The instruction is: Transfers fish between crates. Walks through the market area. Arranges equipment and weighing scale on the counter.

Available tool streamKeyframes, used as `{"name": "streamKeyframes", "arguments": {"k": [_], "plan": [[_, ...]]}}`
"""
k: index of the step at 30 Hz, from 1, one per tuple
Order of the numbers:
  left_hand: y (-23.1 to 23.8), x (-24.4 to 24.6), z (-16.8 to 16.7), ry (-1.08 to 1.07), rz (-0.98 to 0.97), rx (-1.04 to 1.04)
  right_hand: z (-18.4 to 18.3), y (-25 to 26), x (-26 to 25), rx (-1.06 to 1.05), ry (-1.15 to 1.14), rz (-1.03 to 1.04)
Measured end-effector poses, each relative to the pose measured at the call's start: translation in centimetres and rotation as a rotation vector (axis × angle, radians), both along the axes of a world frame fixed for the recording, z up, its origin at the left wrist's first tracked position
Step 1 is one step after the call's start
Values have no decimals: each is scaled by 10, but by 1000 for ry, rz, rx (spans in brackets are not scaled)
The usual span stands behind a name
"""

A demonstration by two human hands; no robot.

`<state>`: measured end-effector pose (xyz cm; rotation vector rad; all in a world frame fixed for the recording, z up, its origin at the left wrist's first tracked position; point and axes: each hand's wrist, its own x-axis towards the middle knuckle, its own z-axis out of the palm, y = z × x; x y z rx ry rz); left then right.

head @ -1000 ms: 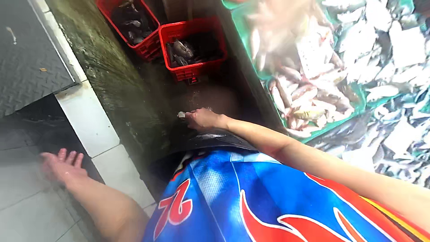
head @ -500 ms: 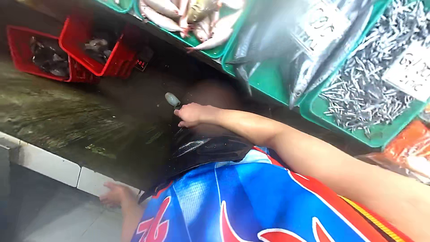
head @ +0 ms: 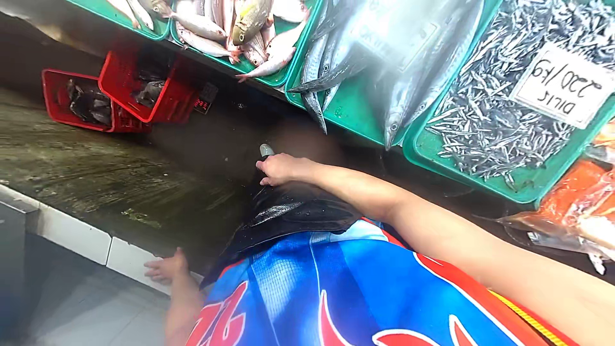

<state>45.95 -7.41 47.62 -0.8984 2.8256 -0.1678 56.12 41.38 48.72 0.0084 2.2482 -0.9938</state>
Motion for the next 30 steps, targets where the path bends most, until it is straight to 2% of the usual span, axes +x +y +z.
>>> {"name": "streamKeyframes", "arguments": {"k": [3,8,10,30], "plan": [[-13,9,-6,25,-52,1,3,-4,0,-1,4,41],[-4,21,3,16,-115,-2,1,-9,1,-11,22,52],[-12,20,-4,28,-131,-12,-1,-11,-1,-11,18,60],[-8,20,-16,67,-99,-108,-14,-34,-8,16,-47,136]]}}
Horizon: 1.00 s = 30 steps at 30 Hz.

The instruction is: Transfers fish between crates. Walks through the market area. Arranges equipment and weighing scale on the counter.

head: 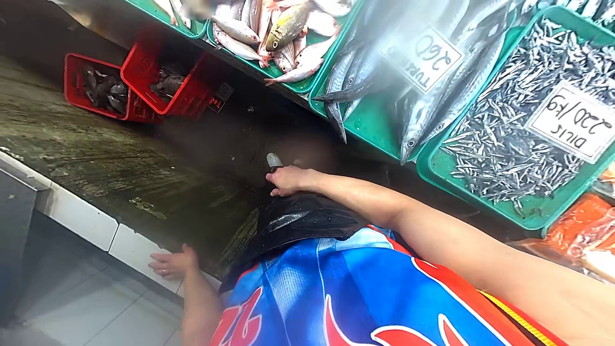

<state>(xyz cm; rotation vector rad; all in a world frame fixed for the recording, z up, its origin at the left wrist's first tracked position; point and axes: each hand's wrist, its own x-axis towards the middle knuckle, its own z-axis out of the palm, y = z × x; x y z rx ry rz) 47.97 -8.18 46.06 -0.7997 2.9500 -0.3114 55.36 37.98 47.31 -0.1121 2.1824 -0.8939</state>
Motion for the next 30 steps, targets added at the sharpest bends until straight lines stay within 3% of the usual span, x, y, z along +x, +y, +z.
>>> {"name": "streamKeyframes", "arguments": {"k": [30], "plan": [[1,1,1,5,-1,-23,-12,-14,-1,23,-60,50]]}}
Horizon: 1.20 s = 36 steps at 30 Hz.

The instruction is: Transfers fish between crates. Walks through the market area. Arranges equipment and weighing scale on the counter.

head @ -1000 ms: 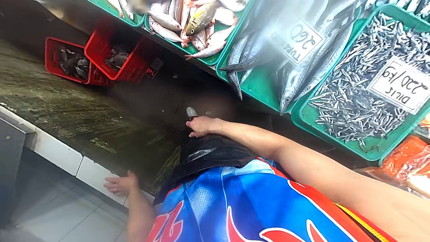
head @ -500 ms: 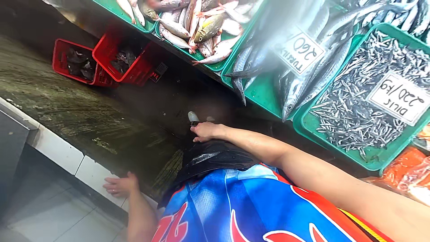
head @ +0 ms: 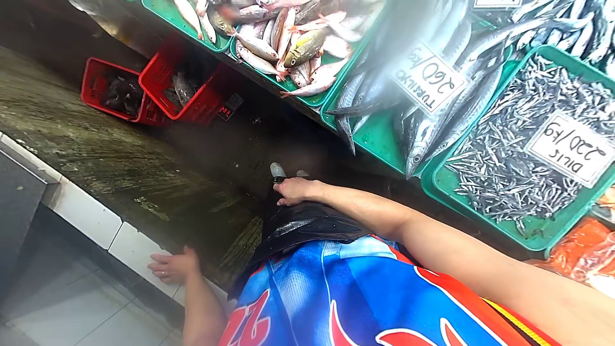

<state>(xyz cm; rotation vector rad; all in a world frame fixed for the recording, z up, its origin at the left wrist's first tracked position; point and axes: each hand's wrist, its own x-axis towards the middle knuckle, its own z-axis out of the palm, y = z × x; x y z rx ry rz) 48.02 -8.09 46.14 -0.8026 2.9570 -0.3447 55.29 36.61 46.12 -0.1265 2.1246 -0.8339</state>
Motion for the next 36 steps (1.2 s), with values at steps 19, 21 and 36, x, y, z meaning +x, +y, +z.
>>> {"name": "streamKeyframes", "arguments": {"k": [19,21,36], "plan": [[-4,2,1,10,-47,14,-10,3,2,-39,-24,-51],[1,3,2,3,-55,24,-13,14,11,-55,-78,-77],[1,-7,0,-14,-12,-30,-52,26,29,-82,-138,-266]]}}
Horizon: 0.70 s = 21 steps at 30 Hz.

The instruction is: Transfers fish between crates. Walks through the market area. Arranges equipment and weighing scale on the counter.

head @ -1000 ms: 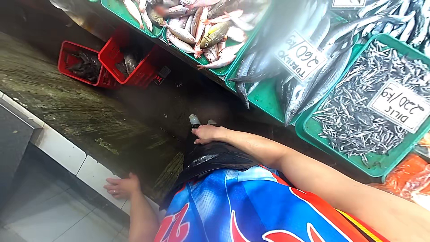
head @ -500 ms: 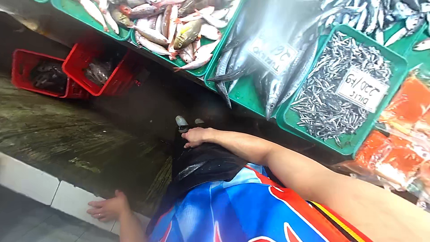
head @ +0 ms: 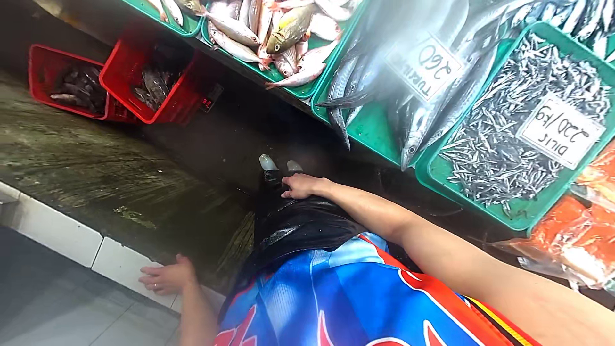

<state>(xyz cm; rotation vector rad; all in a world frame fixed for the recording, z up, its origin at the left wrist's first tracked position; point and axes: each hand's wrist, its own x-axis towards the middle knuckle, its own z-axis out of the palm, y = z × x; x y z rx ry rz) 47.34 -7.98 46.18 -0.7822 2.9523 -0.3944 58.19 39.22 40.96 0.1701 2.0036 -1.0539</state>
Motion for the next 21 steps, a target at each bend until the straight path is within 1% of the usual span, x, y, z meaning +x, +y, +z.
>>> {"name": "streamKeyframes", "arguments": {"k": [3,4,5,7,8,9,11,13,14,15,16,18,19,20,21], "plan": [[4,3,5,21,-25,67,-3,1,-5,-15,5,-19],[11,6,9,62,-84,102,-5,2,-11,9,13,-26],[24,7,17,119,-194,157,-8,0,-21,55,19,-29],[63,-2,26,185,-414,373,-19,-7,-54,149,54,-29],[86,-6,24,164,-438,522,-28,-9,-77,190,85,-22],[102,-8,16,122,-413,674,-37,-15,-98,220,104,-15],[116,-21,-21,94,-282,941,-61,-31,-149,282,138,-41],[113,-57,-72,91,-131,1135,-89,-42,-221,339,160,-123],[102,-94,-105,94,-65,1197,-109,-50,-269,353,187,-194],[93,-146,-148,121,13,1251,-132,-53,-329,368,237,-275],[92,-213,-200,170,97,1308,-159,-46,-402,405,306,-348],[80,-367,-308,256,280,1442,-206,-33,-549,456,419,-455],[66,-433,-360,302,377,1514,-237,-32,-605,465,438,-482],[58,-493,-414,364,433,1590,-278,-26,-654,485,471,-510],[55,-549,-462,440,428,1669,-323,-14,-702,542,537,-519]]}}
